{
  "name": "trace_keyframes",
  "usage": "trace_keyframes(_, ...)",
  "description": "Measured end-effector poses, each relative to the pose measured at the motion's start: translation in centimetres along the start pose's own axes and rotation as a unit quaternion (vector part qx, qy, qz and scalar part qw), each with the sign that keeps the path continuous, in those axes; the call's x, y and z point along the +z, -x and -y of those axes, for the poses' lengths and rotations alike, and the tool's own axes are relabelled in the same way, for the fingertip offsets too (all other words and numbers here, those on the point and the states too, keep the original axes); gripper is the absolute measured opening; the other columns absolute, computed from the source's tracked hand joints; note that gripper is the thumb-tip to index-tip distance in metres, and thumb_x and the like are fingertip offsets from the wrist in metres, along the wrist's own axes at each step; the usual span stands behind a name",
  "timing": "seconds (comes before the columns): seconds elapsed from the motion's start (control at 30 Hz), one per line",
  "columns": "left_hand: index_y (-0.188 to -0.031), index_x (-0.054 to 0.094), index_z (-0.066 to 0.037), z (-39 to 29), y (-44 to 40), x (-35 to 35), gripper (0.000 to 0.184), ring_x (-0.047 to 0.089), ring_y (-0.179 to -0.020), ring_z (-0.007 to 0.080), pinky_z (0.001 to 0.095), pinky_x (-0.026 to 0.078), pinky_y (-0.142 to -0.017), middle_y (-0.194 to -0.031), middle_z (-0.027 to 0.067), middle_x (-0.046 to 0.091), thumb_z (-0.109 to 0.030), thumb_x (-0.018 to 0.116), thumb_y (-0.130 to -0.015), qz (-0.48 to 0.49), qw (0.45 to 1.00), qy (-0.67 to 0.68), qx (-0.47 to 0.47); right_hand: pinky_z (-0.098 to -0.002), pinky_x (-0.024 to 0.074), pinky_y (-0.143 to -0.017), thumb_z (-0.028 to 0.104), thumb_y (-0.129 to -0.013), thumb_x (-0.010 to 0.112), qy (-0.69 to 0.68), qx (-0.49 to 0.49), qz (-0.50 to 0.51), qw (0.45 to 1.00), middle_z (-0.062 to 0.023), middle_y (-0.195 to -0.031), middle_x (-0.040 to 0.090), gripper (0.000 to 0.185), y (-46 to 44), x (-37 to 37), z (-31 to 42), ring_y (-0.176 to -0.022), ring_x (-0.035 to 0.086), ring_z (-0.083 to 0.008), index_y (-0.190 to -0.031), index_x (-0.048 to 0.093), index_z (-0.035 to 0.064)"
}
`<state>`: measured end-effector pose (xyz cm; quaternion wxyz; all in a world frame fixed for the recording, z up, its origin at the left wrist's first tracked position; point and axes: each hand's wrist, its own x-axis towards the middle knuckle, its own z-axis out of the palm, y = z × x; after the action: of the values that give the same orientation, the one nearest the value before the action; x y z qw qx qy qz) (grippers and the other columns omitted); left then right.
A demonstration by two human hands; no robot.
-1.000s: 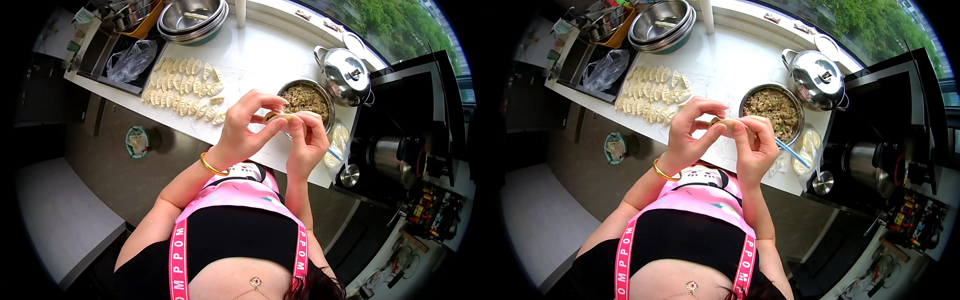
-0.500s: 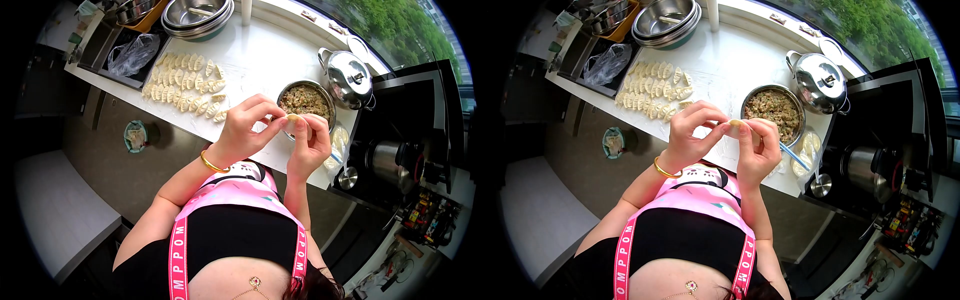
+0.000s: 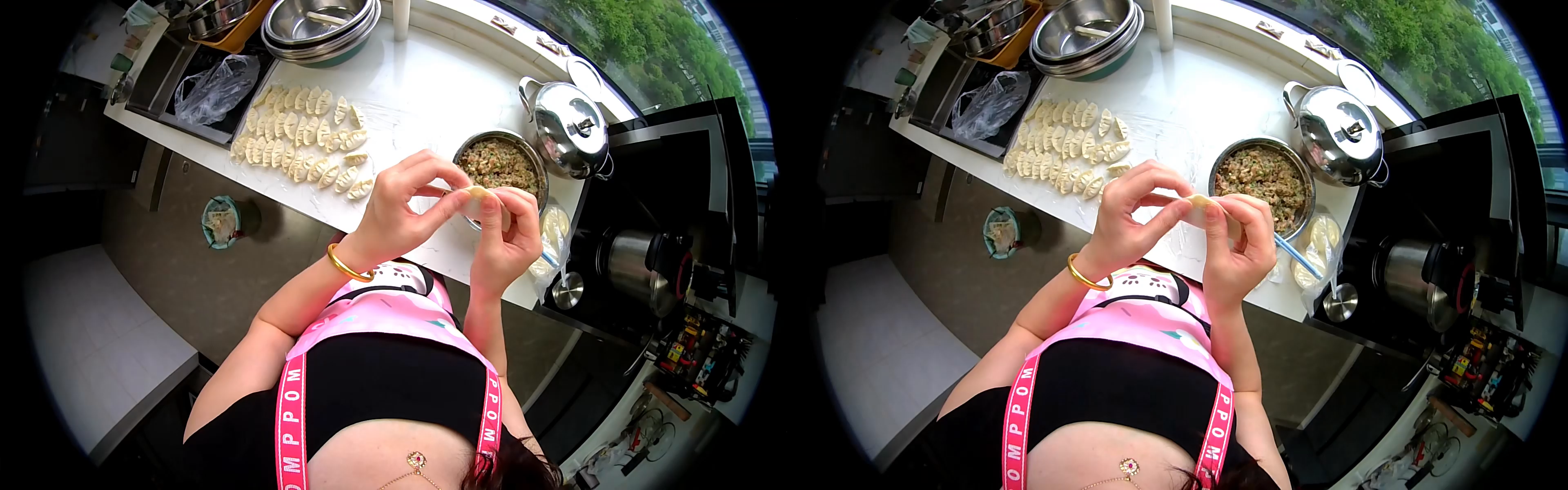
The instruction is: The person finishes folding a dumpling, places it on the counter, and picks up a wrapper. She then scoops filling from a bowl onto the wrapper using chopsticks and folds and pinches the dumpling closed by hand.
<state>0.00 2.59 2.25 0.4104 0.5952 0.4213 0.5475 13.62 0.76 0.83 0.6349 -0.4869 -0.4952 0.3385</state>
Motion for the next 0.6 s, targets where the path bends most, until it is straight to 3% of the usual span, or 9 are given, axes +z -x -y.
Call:
trace_keyframes(0.27, -0.09, 0.064, 0.001, 0.8, -0.2, -0.4, 0.009, 0.067, -0.083, 0.0174, 0.0289, 0.059, -0.077, -0.09, 0.009, 0.064, 0.001, 0.068, -0.082, 0.03, 0.999, -0.015, 0.019, -0.0243, 0.0466, -0.075, 0.002, -0.086, 0.07, 0.008, -0.009, 0.031, 0.999, -0.0082, -0.092, 0.061, 0.009, -0.1, 0.1, -0.1, -0.086, 0.058, -0.015, -0.091, 0.064, -0.0018)
trace_keyframes(0.33, -0.096, 0.064, 0.002, 0.4, -0.1, -0.4, 0.013, 0.065, -0.093, 0.017, 0.03, 0.057, -0.082, -0.095, 0.009, 0.062, 0.0, 0.068, -0.084, 0.043, 0.999, 0.021, -0.009, -0.0243, 0.0464, -0.076, 0.002, -0.086, 0.069, -0.026, 0.008, 0.023, 0.999, -0.0082, -0.093, 0.061, 0.009, -0.1, 0.1, 0.0, -0.086, 0.058, -0.0147, -0.091, 0.064, -0.0022)
trace_keyframes(0.47, -0.102, 0.065, 0.001, -0.4, 0.0, -1.0, 0.021, 0.065, -0.096, 0.018, 0.0305, 0.057, -0.082, -0.1, 0.01, 0.063, -0.002, 0.071, -0.082, 0.018, 0.996, 0.073, -0.048, -0.0247, 0.0449, -0.079, 0.008, -0.091, 0.066, -0.077, 0.026, -0.001, 0.997, -0.0071, -0.094, 0.059, 0.011, -0.4, -0.3, 0.2, -0.086, 0.056, -0.0132, -0.089, 0.061, -0.0023)
trace_keyframes(0.53, -0.107, 0.066, 0.0, 0.1, 0.4, -1.5, 0.029, 0.066, -0.096, 0.0184, 0.0298, 0.058, -0.08, -0.103, 0.0108, 0.065, -0.003, 0.075, -0.079, 0.042, 0.999, 0.005, 0.011, -0.0249, 0.0448, -0.079, 0.008, -0.091, 0.066, -0.082, 0.027, 0.002, 0.996, -0.007, -0.093, 0.059, 0.011, -0.5, -0.5, 0.2, -0.086, 0.056, -0.0134, -0.089, 0.061, -0.0021)
trace_keyframes(0.6, -0.105, 0.067, -0.001, 0.5, 0.9, -1.5, 0.03, 0.067, -0.09, 0.0175, 0.0284, 0.059, -0.076, -0.101, 0.0106, 0.067, -0.005, 0.077, -0.077, 0.038, 0.999, 0.012, 0.012, -0.0251, 0.0448, -0.079, 0.008, -0.091, 0.066, -0.086, 0.029, 0.007, 0.996, -0.0069, -0.093, 0.059, 0.011, -0.4, -0.5, 0.2, -0.085, 0.056, -0.0137, -0.089, 0.061, -0.0019)
